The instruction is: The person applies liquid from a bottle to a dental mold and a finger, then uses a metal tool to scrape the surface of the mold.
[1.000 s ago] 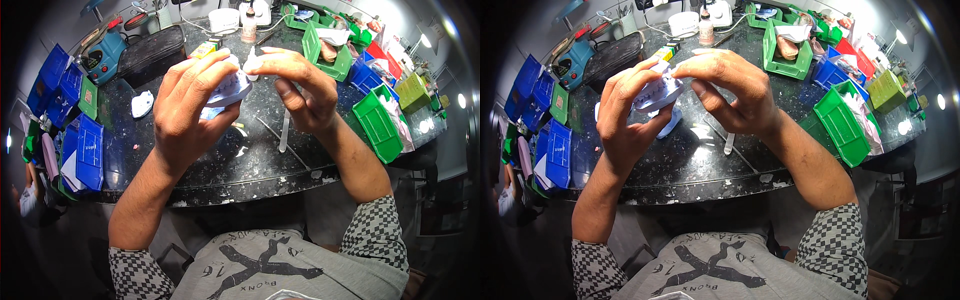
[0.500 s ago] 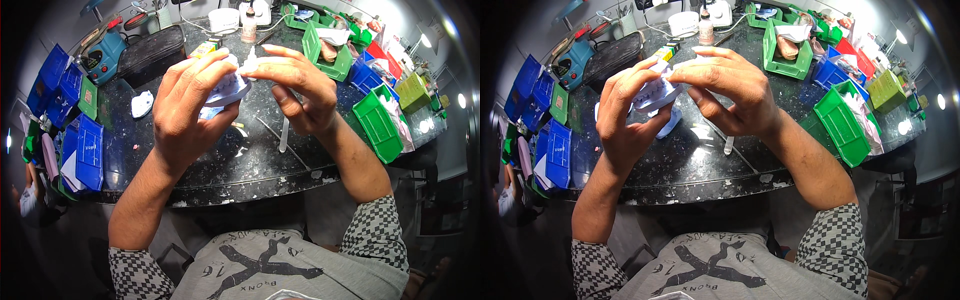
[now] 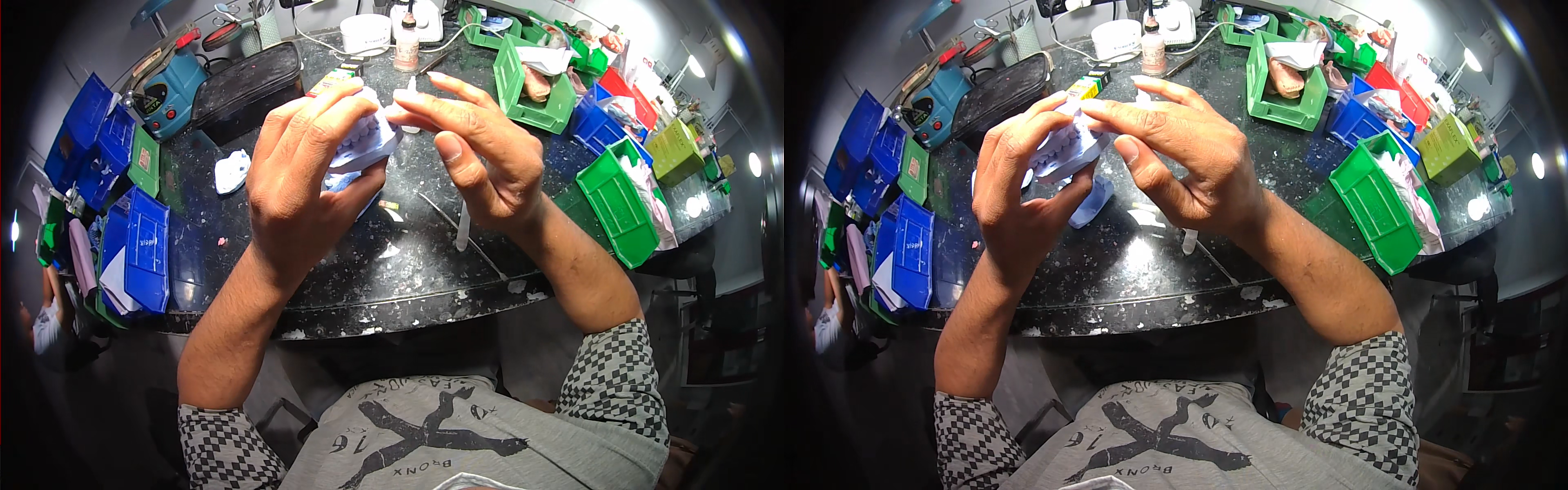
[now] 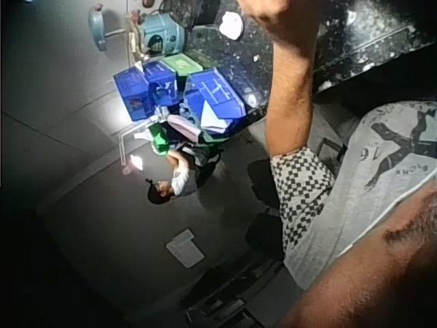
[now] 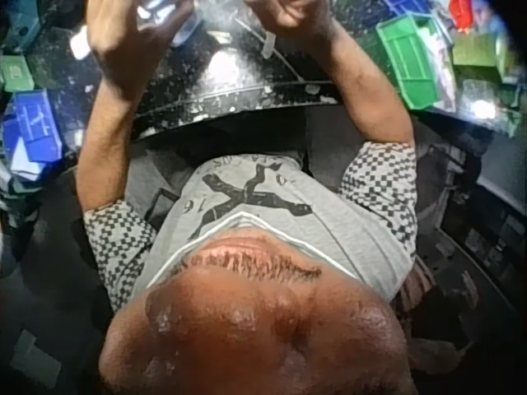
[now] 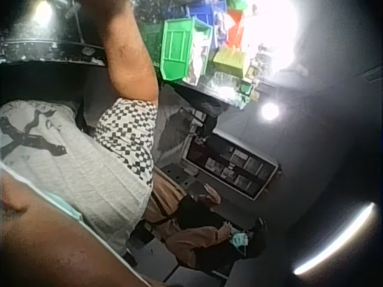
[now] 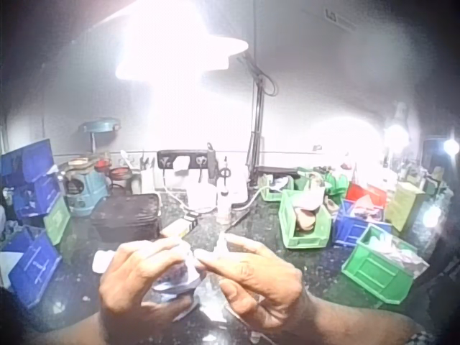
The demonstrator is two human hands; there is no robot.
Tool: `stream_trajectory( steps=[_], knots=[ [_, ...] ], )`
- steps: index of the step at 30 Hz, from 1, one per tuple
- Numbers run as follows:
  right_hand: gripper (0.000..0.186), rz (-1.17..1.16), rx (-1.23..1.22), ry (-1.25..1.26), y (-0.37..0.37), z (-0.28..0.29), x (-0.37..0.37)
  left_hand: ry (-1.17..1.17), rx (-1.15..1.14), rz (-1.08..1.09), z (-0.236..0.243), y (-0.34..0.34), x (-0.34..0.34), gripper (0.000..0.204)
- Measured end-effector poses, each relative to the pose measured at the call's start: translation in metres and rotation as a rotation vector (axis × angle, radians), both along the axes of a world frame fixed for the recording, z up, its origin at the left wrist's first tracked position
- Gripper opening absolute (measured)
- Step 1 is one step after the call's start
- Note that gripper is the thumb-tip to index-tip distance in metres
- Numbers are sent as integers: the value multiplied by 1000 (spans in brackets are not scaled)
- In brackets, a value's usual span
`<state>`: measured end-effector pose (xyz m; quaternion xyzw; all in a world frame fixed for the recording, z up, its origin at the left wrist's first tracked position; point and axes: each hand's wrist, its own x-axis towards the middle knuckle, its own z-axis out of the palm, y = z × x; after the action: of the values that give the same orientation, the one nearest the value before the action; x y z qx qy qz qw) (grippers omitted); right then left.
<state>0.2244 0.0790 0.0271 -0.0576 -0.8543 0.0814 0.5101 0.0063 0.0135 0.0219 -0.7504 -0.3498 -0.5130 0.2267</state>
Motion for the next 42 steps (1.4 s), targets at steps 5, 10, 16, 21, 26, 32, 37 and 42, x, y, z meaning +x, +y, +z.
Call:
stream_trajectory(
  steps=[5,10,16,21,26,32,37,42],
  knots=[
    [30,10,13,-3,4,-1,1,-4,-5,-22,-1,1,0,60],
    [34,48,-4,-14,5,2,5,-23,-12,-47,-2,1,0,58],
    [32,75,-5,-20,12,1,8,-79,-40,-113,-5,3,1,54],
    [32,91,-40,24,9,-2,4,-164,-68,-173,-11,6,-1,55],
    [33,91,-86,67,8,-3,2,-169,-82,-186,-12,7,-2,57],
    [35,107,-61,45,9,-3,1,-173,-95,-194,-11,6,-3,54],
    [35,117,-63,45,11,-4,2,-120,-78,-173,-9,6,-4,47],
    [34,114,-81,35,11,-5,5,-50,-73,-136,-10,6,-6,49]
  ],
)
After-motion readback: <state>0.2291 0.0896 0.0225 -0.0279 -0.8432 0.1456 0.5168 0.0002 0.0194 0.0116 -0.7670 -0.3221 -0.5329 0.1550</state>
